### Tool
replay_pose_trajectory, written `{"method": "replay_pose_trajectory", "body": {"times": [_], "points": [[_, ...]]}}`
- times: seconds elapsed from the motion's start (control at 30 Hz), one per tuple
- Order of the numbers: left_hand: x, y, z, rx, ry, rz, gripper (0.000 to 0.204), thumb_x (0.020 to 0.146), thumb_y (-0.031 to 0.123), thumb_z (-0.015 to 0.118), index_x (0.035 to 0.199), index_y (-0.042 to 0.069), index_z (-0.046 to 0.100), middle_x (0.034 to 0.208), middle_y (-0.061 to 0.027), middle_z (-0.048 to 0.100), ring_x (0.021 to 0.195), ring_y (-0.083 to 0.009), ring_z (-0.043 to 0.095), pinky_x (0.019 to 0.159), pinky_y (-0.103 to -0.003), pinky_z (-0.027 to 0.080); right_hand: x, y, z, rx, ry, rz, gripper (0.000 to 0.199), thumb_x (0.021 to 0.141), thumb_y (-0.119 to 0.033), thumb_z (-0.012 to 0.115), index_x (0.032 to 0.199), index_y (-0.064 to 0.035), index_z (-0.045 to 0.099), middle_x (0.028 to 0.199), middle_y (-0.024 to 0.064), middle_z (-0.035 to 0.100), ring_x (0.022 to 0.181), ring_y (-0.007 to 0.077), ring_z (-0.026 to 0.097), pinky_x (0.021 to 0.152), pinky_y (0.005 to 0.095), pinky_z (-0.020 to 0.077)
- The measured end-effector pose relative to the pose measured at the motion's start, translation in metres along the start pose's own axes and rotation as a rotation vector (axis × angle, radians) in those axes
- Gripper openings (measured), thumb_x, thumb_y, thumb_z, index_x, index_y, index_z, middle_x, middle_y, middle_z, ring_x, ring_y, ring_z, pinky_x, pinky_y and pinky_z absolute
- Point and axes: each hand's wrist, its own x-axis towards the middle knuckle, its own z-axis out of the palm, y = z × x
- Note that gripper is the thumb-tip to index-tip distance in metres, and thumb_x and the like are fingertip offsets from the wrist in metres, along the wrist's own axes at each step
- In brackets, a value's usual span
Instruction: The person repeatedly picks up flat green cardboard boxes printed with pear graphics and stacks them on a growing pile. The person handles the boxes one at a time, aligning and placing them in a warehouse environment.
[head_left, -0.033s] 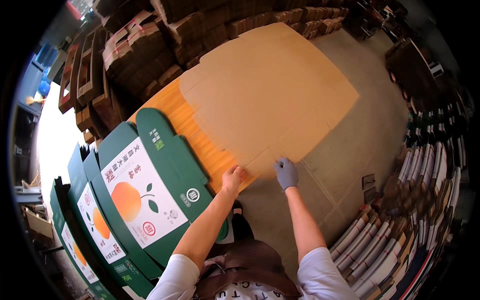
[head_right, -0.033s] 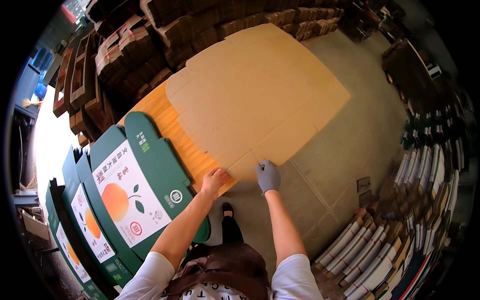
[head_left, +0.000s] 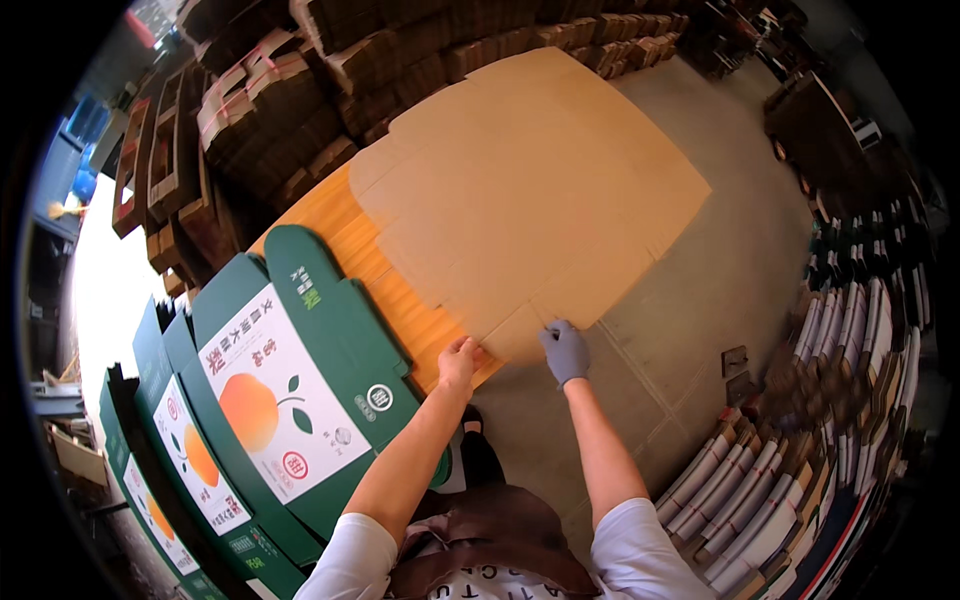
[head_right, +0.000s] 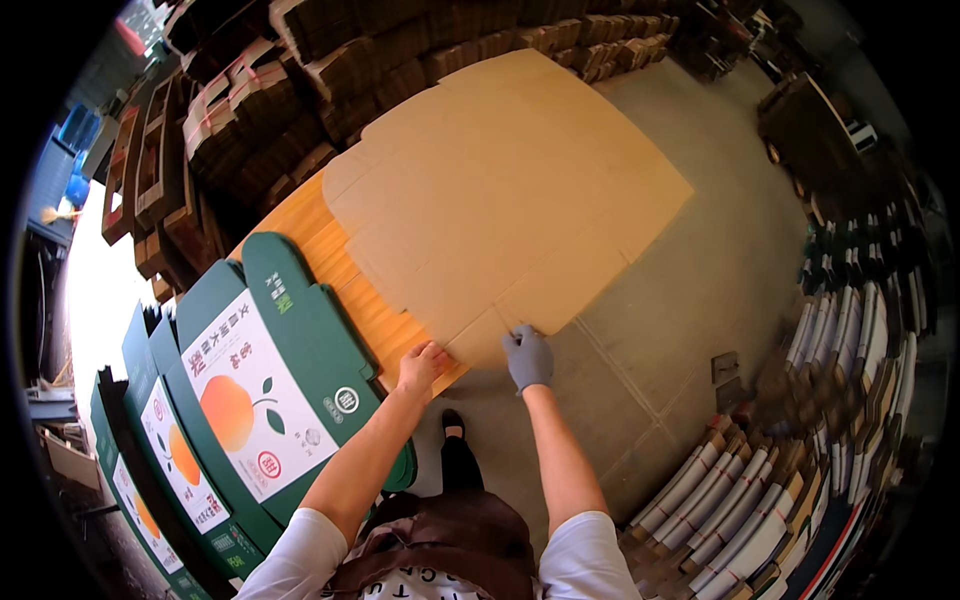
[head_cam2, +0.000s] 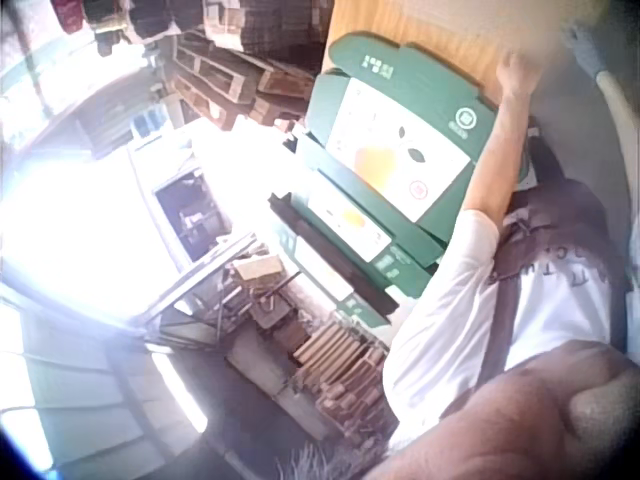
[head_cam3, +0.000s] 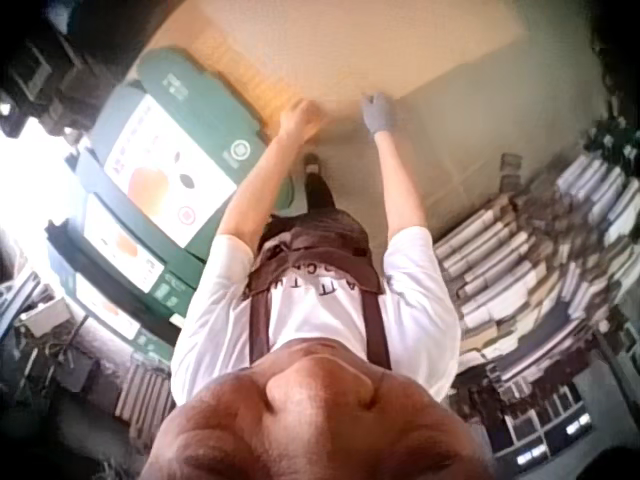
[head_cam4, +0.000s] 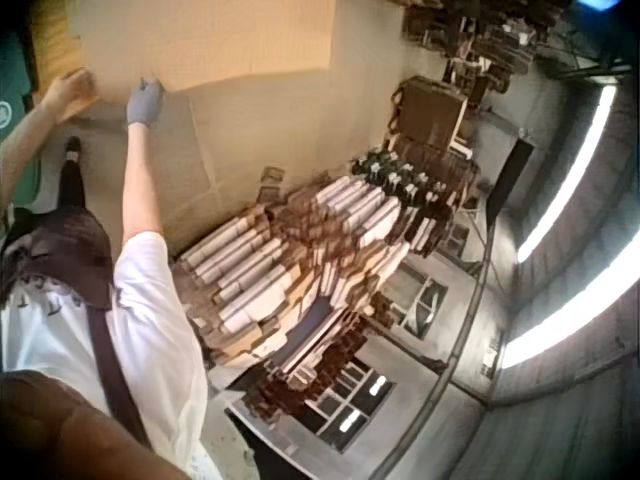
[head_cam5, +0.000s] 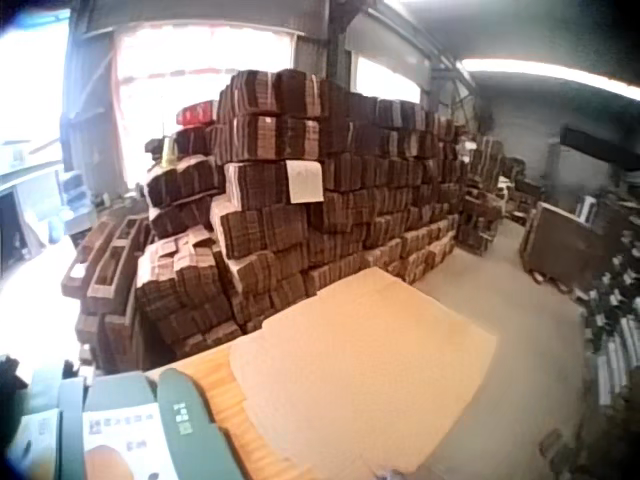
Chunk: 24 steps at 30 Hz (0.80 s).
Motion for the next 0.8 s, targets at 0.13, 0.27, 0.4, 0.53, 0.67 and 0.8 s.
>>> {"method": "replay_pose_trajectory", "body": {"times": [0.13,0.27,0.4,0.53,0.67,0.8], "points": [[0.005,-0.003,-0.003,-0.135,0.045,-0.054,0.013,0.097,0.019,0.066,0.099,0.009,0.058,0.082,0.0019,0.059,0.066,-0.0084,0.055,0.055,-0.023,0.045,0.002,0.002,-0.009,0.332,-0.117,0.050,0.029,0.088,-0.033,0.068,0.090,-0.0038,0.068,0.078,0.0090,0.069,0.071,0.0203,0.067,0.068,0.0341,0.0526],[-0.015,0.018,-0.007,-0.165,-0.080,0.026,0.014,0.098,0.016,0.065,0.092,0.013,0.053,0.083,0.0013,0.059,0.072,-0.0111,0.057,0.066,-0.027,0.048,0.001,0.019,-0.033,0.833,-0.308,0.378,0.051,0.092,-0.057,0.062,0.085,-0.0071,0.067,0.065,0.0014,0.062,0.053,0.0138,0.059,0.057,0.0273,0.0510],[-0.047,0.037,-0.014,-0.132,-0.158,0.121,0.011,0.099,0.014,0.063,0.094,0.014,0.054,0.088,0.0020,0.063,0.082,-0.0116,0.060,0.076,-0.030,0.049,0.036,0.075,-0.075,1.097,-0.048,0.585,0.065,0.091,-0.072,0.051,0.105,-0.0098,0.061,0.090,0.0078,0.066,0.076,0.0169,0.064,0.067,0.0348,0.0563],[-0.080,0.032,-0.029,-0.219,-0.140,0.155,0.012,0.097,0.012,0.065,0.093,0.011,0.054,0.086,0.0004,0.061,0.075,-0.0119,0.058,0.070,-0.027,0.049,0.073,0.055,-0.117,1.450,-0.118,0.324,0.063,0.096,-0.055,0.056,0.134,-0.0042,0.052,0.130,0.0120,0.060,0.116,0.0254,0.060,0.092,0.0456,0.0537],[-0.098,0.021,-0.024,-0.166,-0.124,0.109,0.015,0.095,0.015,0.068,0.092,0.009,0.055,0.086,-0.0012,0.062,0.072,-0.0128,0.060,0.062,-0.028,0.050,0.116,0.045,-0.150,1.319,-0.202,0.076,0.058,0.095,-0.030,0.061,0.142,-0.0008,0.046,0.141,0.0146,0.056,0.128,0.0311,0.054,0.109,0.0463,0.0441],[-0.108,0.032,-0.042,-0.178,-0.326,0.009,0.019,0.099,0.025,0.064,0.100,0.007,0.057,0.089,-0.0036,0.064,0.068,-0.0125,0.062,0.060,-0.026,0.050,0.129,-0.101,-0.239,1.016,-0.060,-0.339,0.050,0.097,-0.021,0.061,0.139,0.0043,0.048,0.134,0.0155,0.058,0.119,0.0269,0.059,0.101,0.0417,0.0487]]}}
